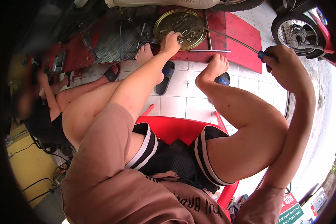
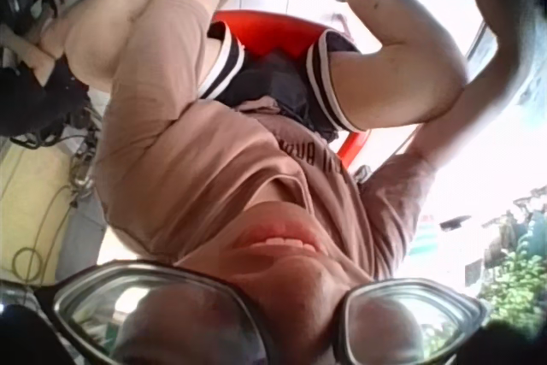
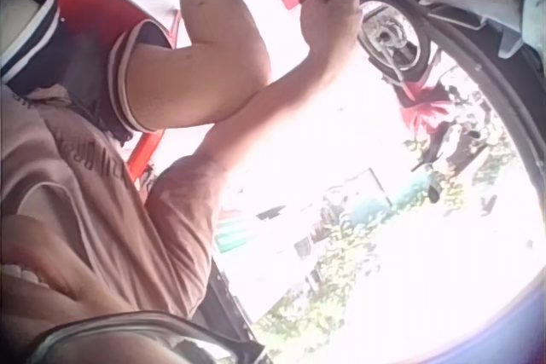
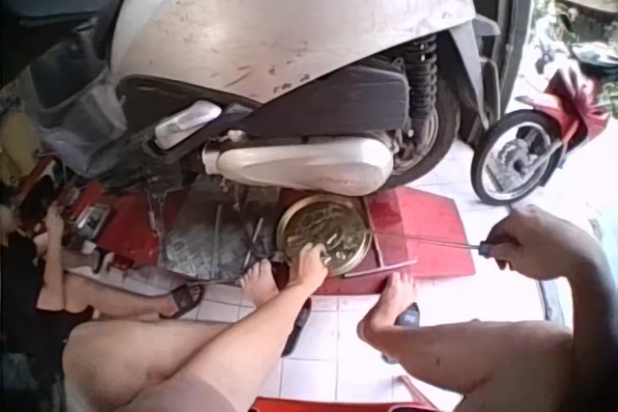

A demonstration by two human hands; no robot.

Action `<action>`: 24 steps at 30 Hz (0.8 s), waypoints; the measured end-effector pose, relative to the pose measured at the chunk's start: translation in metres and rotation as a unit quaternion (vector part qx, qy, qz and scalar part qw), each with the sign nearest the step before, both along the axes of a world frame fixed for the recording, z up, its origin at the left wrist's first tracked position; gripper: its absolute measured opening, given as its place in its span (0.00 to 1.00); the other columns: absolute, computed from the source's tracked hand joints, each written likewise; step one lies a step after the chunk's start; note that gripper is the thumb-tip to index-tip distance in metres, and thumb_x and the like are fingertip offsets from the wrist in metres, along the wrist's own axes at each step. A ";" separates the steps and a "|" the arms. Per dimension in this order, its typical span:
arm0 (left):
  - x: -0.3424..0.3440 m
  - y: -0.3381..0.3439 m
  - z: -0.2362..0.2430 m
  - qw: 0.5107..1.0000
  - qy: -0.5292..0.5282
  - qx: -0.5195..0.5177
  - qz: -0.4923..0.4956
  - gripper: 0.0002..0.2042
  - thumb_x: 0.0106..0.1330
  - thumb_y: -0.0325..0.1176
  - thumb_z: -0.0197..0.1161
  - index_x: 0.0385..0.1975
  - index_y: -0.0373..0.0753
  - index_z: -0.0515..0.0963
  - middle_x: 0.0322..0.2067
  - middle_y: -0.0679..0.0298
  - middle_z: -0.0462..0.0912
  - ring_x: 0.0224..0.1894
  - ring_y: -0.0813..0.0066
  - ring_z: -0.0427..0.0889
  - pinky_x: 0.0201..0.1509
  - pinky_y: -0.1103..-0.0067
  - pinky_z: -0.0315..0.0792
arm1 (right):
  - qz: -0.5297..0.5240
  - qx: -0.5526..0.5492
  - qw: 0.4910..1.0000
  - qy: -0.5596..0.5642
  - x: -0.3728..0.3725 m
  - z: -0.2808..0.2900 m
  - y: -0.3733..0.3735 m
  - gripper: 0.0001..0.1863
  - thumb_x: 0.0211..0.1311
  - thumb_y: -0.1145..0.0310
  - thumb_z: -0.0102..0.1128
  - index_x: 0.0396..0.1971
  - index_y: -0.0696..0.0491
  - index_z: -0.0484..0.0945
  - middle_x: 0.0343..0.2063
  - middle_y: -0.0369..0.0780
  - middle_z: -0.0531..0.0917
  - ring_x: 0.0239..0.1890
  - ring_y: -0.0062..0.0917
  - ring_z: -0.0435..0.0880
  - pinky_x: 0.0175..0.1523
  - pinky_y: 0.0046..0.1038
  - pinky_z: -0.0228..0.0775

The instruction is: The person uses a wrench to loosen and remove a bolt from the underside of a white motorcycle. They then switch to a screwdriver to continue working on the same area, manipulating the tool with both hands while seated on a red stool.

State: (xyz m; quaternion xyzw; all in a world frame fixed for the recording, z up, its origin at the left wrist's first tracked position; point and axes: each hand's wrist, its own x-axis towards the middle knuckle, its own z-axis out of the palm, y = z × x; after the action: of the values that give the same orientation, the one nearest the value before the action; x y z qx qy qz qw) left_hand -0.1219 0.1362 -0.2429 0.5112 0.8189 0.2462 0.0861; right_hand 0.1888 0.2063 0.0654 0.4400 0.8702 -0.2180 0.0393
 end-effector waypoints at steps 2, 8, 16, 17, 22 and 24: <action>-0.005 0.009 -0.006 0.997 0.028 -0.049 -0.046 0.11 0.53 0.26 0.61 0.37 0.41 0.77 0.41 0.56 0.75 0.45 0.57 0.77 0.47 0.68 0.73 | 0.000 0.007 1.000 -0.003 -0.001 -0.004 -0.002 0.11 0.56 0.71 0.54 0.21 0.64 0.76 0.15 0.45 0.76 0.19 0.31 0.74 0.29 0.32 0.65; -0.003 0.013 -0.021 0.998 0.006 -0.042 0.040 0.07 0.58 0.27 0.58 0.35 0.35 0.76 0.38 0.51 0.77 0.42 0.53 0.78 0.45 0.65 0.73 | 0.005 -0.014 1.000 -0.007 -0.002 -0.015 0.003 0.09 0.55 0.73 0.55 0.29 0.64 0.79 0.17 0.48 0.78 0.21 0.36 0.78 0.31 0.35 0.68; -0.034 0.032 0.037 0.908 -0.363 -0.051 0.202 0.05 0.55 0.25 0.64 0.22 0.29 0.79 0.20 0.57 0.82 0.19 0.72 0.83 0.24 0.80 0.77 | 0.066 -0.002 0.994 0.089 -0.007 -0.020 0.016 0.09 0.55 0.73 0.55 0.31 0.63 0.80 0.19 0.45 0.81 0.22 0.30 0.81 0.31 0.30 0.71; -0.034 0.033 0.057 0.904 -0.392 -0.035 0.165 0.04 0.57 0.24 0.62 0.23 0.30 0.80 0.21 0.57 0.82 0.20 0.73 0.82 0.23 0.81 0.77 | 0.056 0.007 0.993 0.102 -0.004 -0.021 0.016 0.09 0.55 0.73 0.55 0.31 0.63 0.80 0.19 0.45 0.81 0.22 0.29 0.82 0.31 0.29 0.72; -0.041 -0.011 0.194 0.914 -0.395 0.022 0.088 0.04 0.58 0.27 0.61 0.24 0.33 0.80 0.21 0.61 0.80 0.20 0.79 0.78 0.22 0.83 0.75 | 0.067 0.090 0.982 0.154 -0.012 -0.008 0.001 0.11 0.53 0.68 0.58 0.31 0.61 0.80 0.23 0.47 0.82 0.25 0.35 0.82 0.33 0.32 0.72; -0.059 -0.033 0.235 0.922 -0.382 0.014 0.056 0.05 0.61 0.28 0.59 0.31 0.33 0.79 0.23 0.63 0.79 0.22 0.79 0.77 0.24 0.83 0.74 | 0.093 0.137 0.967 0.195 -0.027 0.007 -0.014 0.14 0.51 0.64 0.61 0.31 0.60 0.80 0.24 0.49 0.81 0.27 0.41 0.81 0.35 0.34 0.71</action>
State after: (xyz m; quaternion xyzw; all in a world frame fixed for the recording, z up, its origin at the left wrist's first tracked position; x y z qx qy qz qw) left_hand -0.1811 0.1031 -0.0084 0.3331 0.7473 0.4387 0.3717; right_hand 0.1621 0.1924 0.0721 0.3079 0.9196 -0.1739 -0.1712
